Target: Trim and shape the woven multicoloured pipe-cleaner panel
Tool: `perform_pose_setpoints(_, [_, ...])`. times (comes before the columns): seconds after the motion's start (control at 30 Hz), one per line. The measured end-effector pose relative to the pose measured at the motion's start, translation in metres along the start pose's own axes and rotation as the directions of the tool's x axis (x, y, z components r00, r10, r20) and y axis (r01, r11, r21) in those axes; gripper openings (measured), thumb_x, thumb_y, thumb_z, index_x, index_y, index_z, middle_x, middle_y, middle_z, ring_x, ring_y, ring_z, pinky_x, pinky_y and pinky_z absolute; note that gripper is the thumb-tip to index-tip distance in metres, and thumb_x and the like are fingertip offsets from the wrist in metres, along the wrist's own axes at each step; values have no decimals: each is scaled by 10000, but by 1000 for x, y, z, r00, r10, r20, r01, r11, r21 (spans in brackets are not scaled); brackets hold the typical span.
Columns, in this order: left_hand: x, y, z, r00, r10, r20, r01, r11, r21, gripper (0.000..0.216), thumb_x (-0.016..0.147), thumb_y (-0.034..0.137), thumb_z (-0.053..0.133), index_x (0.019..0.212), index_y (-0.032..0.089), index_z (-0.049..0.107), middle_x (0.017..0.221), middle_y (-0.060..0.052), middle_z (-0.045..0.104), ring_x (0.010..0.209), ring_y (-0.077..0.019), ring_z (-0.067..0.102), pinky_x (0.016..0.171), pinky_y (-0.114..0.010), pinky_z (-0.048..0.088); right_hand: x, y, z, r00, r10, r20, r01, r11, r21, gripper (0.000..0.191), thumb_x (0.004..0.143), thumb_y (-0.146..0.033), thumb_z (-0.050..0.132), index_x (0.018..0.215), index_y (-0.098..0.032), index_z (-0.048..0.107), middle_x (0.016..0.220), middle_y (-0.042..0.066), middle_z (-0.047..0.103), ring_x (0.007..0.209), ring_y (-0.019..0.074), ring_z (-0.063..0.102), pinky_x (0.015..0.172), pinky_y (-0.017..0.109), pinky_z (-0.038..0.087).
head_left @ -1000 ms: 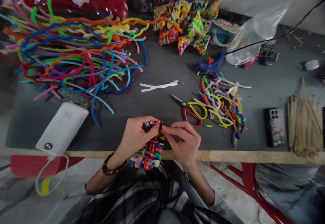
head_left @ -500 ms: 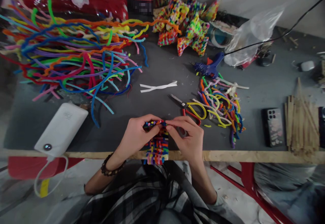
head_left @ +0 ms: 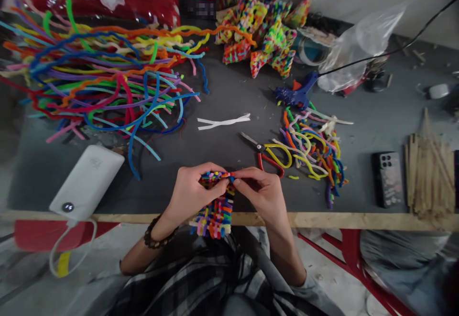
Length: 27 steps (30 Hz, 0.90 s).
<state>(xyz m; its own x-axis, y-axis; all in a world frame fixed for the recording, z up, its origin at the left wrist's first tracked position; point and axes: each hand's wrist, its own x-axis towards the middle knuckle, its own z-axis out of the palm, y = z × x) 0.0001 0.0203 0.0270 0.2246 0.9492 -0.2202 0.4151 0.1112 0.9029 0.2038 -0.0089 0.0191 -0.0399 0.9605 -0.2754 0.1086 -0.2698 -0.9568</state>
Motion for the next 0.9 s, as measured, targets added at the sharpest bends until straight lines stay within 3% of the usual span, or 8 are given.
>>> perform_pose_setpoints(0.33, [1,2,5,989,147,-22,-140,970,199,133,846,194,743,973,232,760,846,48,795,716,-119,727,743,-211,549,-1,-7,5,991,-115,-62,102,977,-188,129,935,-202,786,1014,-277,856,996,14,837,910,182,775,840,325,612])
perform_pose_setpoints(0.57, [0,4,5,994,85,-67,-72,981,181,74,826,215,746,897,232,759,791,54,782,678,-124,715,696,-231,529,-1,-7,9,992,-113,-47,103,980,-171,116,955,-219,772,1019,-274,852,995,14,841,908,183,779,845,330,621])
perform_pose_setpoints(0.9, [0,3,7,990,108,-89,-88,976,199,73,825,208,728,884,216,770,771,44,783,670,-126,723,690,-240,521,0,-5,12,995,-89,-45,79,978,-192,125,937,-201,766,1016,-263,841,982,8,835,882,174,769,831,316,615])
